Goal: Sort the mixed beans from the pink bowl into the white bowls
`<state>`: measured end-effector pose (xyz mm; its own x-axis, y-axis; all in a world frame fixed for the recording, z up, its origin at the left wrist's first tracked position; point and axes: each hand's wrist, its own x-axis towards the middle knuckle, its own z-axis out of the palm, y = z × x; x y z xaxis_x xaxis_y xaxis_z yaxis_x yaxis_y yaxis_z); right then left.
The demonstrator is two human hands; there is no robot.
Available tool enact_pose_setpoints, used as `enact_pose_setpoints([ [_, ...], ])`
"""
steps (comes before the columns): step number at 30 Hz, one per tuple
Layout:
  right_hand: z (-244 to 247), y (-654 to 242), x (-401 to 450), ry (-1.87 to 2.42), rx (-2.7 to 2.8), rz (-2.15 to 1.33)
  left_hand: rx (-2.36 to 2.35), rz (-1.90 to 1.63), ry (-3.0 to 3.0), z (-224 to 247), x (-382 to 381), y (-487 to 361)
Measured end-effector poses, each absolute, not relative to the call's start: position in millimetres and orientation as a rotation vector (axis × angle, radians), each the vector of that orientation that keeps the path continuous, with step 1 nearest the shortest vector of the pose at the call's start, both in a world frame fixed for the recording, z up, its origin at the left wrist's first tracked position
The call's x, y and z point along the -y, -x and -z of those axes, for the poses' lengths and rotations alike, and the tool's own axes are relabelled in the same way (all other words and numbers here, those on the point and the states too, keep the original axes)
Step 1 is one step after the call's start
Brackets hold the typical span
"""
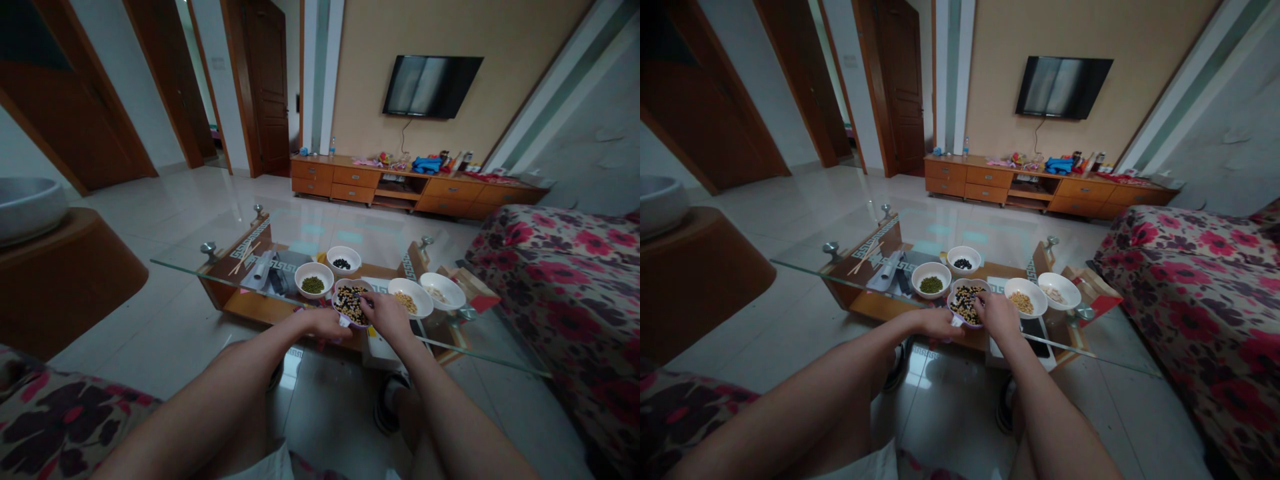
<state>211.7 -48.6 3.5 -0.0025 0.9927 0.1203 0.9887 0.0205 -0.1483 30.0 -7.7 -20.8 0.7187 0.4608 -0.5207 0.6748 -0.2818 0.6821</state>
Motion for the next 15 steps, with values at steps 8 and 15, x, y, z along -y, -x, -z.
enact_pose_setpoints([
  [8,-8.8,-185.3,47.8,1.891,2.079,-0.006,-0.913,0.330,-1.953,19.1,9.0,-30.3],
  [15,-8.9,-170.8,46.9,1.792,2.129,-0.006,-0.893,0.327,-1.935,17.2,10.6,-30.9],
])
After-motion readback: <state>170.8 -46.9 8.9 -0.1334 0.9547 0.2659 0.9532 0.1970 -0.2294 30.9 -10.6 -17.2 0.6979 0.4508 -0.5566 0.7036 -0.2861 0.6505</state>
